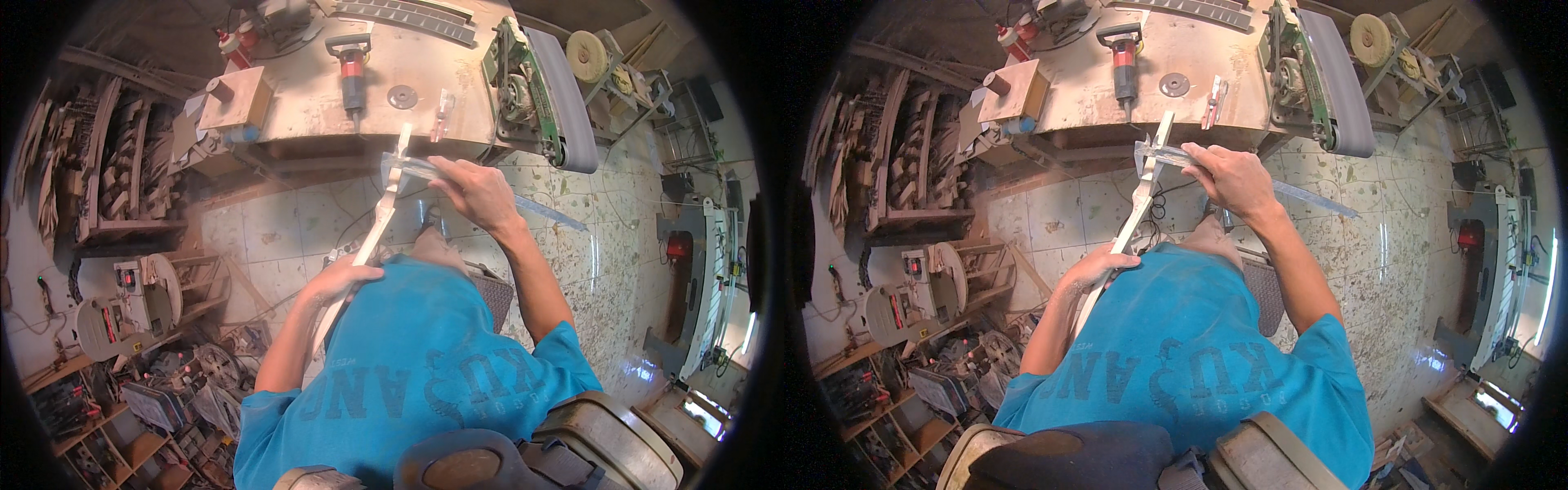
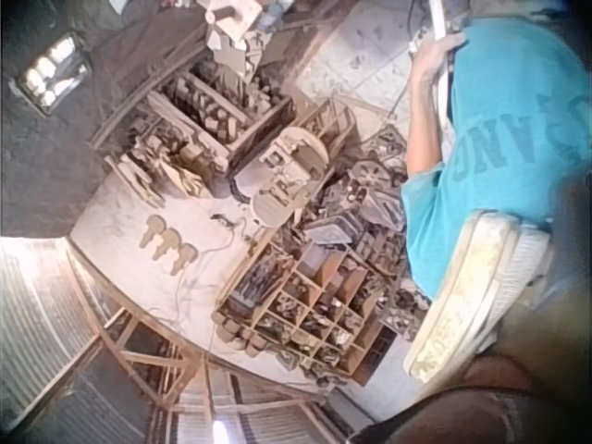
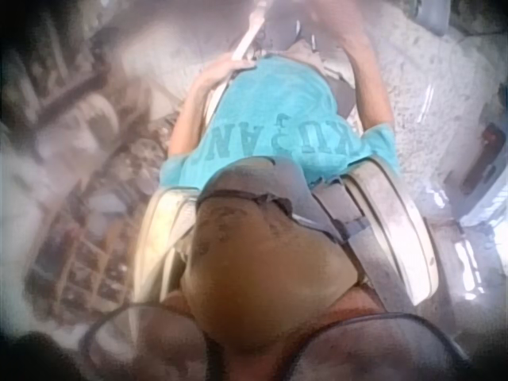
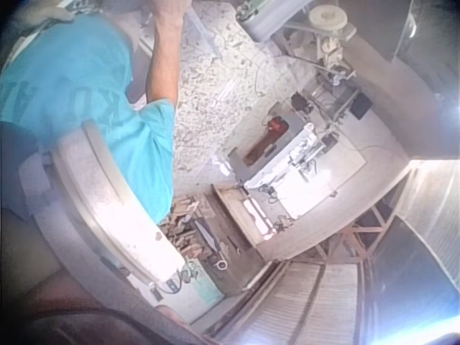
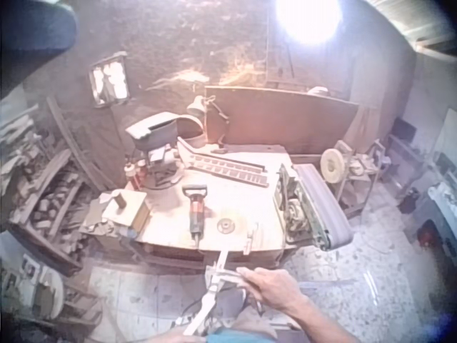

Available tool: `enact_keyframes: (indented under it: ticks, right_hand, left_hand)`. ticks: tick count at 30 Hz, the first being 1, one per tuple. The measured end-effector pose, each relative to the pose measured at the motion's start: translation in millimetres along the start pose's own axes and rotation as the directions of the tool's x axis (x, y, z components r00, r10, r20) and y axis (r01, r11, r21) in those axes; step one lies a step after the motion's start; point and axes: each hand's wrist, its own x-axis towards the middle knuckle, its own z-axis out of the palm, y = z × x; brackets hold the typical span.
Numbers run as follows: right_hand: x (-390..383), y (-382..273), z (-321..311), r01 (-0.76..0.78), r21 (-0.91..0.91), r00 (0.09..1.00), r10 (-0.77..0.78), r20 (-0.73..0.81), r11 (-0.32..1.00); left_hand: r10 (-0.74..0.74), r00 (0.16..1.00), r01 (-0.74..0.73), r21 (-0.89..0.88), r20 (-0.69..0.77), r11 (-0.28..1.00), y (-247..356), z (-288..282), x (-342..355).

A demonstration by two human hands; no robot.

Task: The person shapes a wooden guitar neck by using a belt sander and checks the thickness with a caliper.

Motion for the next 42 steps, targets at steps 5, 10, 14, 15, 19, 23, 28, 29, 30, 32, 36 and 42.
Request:
enact_keyframes:
  ticks: [5,10,14,15,19,23,28,29,30,32,36,42]
  right_hand:
    - [0,5,0,-0.017,0.003,1.000,0.017,-0.012,1.000]
    - [0,11,-1,-0.059,-0.040,0.997,0.061,0.039,0.997]
    - [1,15,-1,-0.048,-0.021,0.999,0.049,0.021,0.999]
    - [2,17,2,-0.056,-0.016,0.998,0.057,0.034,0.998]
    - [-1,30,10,-0.078,0.011,0.995,0.077,0.069,0.997]
    - [-4,35,16,-0.125,0.097,0.989,0.116,0.094,0.987]
    - [-9,41,20,-0.164,0.147,0.983,0.149,0.110,0.975]
    - [-9,43,22,-0.170,0.164,0.981,0.151,0.125,0.972]
    - [-9,45,24,-0.175,0.179,0.978,0.151,0.141,0.968]
    - [-12,49,29,-0.164,0.215,0.983,0.141,0.121,0.963]
    - [-14,53,33,-0.131,0.245,0.990,0.114,0.083,0.961]
    - [-14,53,33,-0.109,0.227,0.993,0.095,0.074,0.968]
  left_hand:
    - [-0.017,1.000,0.017,0.006,0.004,1.000,-1,-1,5]
    - [-0.033,0.999,0.033,0.002,0.023,0.999,3,1,7]
    - [-0.057,0.998,0.057,-0.001,0.040,0.998,3,1,10]
    - [-0.064,0.997,0.064,-0.003,0.039,0.998,3,1,11]
    - [-0.080,0.996,0.079,0.010,0.027,0.997,9,4,10]
    - [-0.116,0.993,0.116,0.003,0.031,0.993,10,5,9]
    - [-0.129,0.991,0.129,0.018,0.026,0.992,14,7,9]
    - [-0.134,0.991,0.134,0.028,0.020,0.991,13,7,9]
    - [-0.139,0.990,0.138,0.036,0.015,0.990,12,8,11]
    - [-0.151,0.988,0.150,0.045,0.010,0.988,16,11,9]
    - [-0.167,0.986,0.165,0.057,0.025,0.985,16,10,8]
    - [-0.173,0.985,0.173,0.053,-0.008,0.983,10,10,11]
